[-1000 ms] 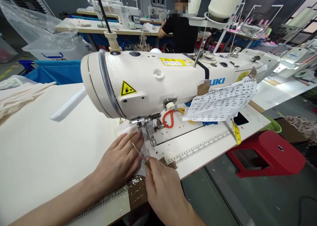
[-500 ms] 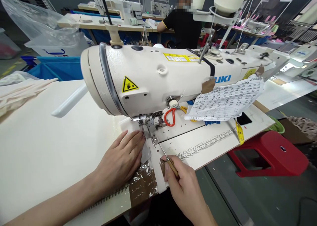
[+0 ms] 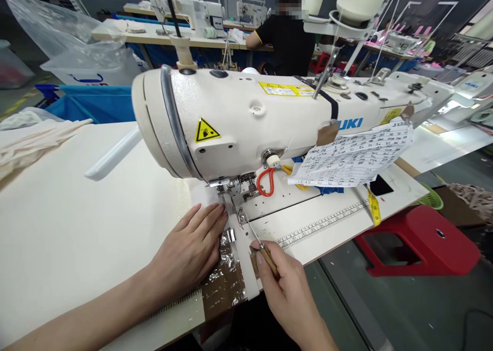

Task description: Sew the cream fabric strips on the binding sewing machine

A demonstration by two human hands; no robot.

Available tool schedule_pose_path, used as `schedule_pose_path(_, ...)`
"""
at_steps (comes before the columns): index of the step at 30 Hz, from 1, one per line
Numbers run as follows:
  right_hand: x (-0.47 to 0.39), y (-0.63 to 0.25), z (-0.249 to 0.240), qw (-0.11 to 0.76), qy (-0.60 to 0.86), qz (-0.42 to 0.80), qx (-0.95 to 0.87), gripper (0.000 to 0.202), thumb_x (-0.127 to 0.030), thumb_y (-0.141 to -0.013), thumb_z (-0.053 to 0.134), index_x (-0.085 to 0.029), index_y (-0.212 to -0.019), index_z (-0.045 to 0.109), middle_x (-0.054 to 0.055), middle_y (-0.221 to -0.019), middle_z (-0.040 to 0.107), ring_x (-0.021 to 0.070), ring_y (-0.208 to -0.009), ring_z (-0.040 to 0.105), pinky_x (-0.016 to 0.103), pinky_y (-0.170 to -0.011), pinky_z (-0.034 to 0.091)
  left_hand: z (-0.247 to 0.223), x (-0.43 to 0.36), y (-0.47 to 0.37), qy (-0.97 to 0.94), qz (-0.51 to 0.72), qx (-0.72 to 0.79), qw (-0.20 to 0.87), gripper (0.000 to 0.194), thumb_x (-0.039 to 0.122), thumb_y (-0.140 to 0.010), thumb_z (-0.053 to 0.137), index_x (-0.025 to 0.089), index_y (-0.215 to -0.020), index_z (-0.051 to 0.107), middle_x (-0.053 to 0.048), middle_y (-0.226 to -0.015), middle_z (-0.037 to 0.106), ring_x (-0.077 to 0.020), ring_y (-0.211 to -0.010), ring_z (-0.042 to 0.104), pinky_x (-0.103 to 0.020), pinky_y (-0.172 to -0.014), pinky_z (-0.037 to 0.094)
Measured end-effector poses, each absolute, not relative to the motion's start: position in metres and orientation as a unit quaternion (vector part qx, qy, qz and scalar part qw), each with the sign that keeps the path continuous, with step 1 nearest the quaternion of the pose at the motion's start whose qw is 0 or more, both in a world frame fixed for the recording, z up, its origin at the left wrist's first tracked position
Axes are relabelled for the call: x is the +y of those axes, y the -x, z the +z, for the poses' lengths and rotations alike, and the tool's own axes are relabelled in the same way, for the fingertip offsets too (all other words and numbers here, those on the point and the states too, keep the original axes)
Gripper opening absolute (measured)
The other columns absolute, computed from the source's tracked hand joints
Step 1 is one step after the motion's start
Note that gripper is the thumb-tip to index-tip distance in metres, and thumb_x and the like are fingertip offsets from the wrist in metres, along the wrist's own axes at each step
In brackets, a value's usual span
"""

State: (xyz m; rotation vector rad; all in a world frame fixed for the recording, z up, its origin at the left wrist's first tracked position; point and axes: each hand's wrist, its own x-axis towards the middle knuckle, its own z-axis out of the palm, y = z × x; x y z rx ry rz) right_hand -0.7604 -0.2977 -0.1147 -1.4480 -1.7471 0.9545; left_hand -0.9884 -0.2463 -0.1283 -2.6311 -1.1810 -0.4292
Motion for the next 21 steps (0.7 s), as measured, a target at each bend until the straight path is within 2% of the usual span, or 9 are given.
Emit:
schedule_pose_path(6,-0.302,0.761,-0.116,0.349,0.552,0.357,-0.668,0.023,-0.036,-0.104,0.049,-0.026,-0.121,0.061,0.003,-0.102,0.073,0.0156,-0.095,0.071,0.018,-0.08,0.056,-0.13,-0.246,0.987,0.892,-0.149,-0.413,0.109,0.048,0.025,-0.096,0.036,0.004,-0.134,0.055,-0.018,-0.138,0.058,-0.0304,-0.132,0.049,-0.047,-0.115,0.031)
schedule_pose_path(9,-0.305,0.761,-0.12,0.356,0.565,0.347,-0.658,0.033,-0.034,-0.105,0.047,-0.029,-0.137,0.051,0.004,-0.115,0.072,0.0147,-0.099,0.07,0.017,-0.079,0.057,-0.13,-0.246,0.988,0.895,-0.137,-0.411,0.111,0.048,0.025,-0.096,0.035,0.003,-0.135,0.054,-0.019,-0.139,0.057,-0.0313,-0.133,0.049,-0.048,-0.115,0.03)
schedule_pose_path(11,-0.305,0.761,-0.122,0.368,0.564,0.32,-0.666,0.034,-0.031,-0.105,0.047,-0.032,-0.138,0.05,0.004,-0.119,0.07,0.0148,-0.101,0.07,0.017,-0.079,0.056,-0.13,-0.244,0.988,0.894,-0.138,-0.411,0.113,0.048,0.024,-0.096,0.035,0.003,-0.134,0.055,-0.019,-0.139,0.057,-0.0315,-0.133,0.049,-0.048,-0.116,0.03)
schedule_pose_path(13,-0.304,0.763,-0.122,0.385,0.539,0.294,-0.689,0.028,-0.026,-0.104,0.048,-0.032,-0.131,0.056,0.003,-0.116,0.07,0.0155,-0.102,0.068,0.019,-0.08,0.056,-0.131,-0.243,0.989,0.892,-0.144,-0.411,0.117,0.047,0.024,-0.097,0.034,0.002,-0.133,0.055,-0.02,-0.138,0.058,-0.0318,-0.132,0.049,-0.048,-0.115,0.031)
schedule_pose_path(15,-0.301,0.768,-0.12,0.399,0.498,0.283,-0.716,0.026,-0.02,-0.103,0.047,-0.029,-0.123,0.059,0.003,-0.105,0.069,0.0154,-0.096,0.067,0.021,-0.077,0.054,-0.132,-0.24,0.99,0.89,-0.148,-0.415,0.117,0.048,0.024,-0.097,0.034,0.002,-0.133,0.055,-0.02,-0.138,0.057,-0.0323,-0.132,0.049,-0.048,-0.115,0.032)
schedule_pose_path(18,-0.295,0.78,-0.116,0.405,0.433,0.271,-0.758,0.027,-0.013,-0.1,0.046,-0.023,-0.122,0.059,0.003,-0.09,0.063,0.0156,-0.08,0.063,0.026,-0.069,0.052,-0.131,-0.235,0.991,0.887,-0.153,-0.422,0.104,0.047,0.023,-0.097,0.034,0.001,-0.134,0.053,-0.021,-0.139,0.056,-0.033,-0.133,0.048,-0.05,-0.114,0.034)
schedule_pose_path(21,-0.286,0.794,-0.116,0.389,0.396,0.21,-0.805,0.027,-0.009,-0.098,0.047,-0.016,-0.121,0.059,0.006,-0.087,0.063,0.0176,-0.075,0.06,0.029,-0.064,0.05,-0.129,-0.23,0.992,0.884,-0.162,-0.432,0.079,0.046,0.023,-0.097,0.035,0.0,-0.133,0.052,-0.022,-0.136,0.056,-0.0329,-0.128,0.049,-0.05,-0.11,0.04)
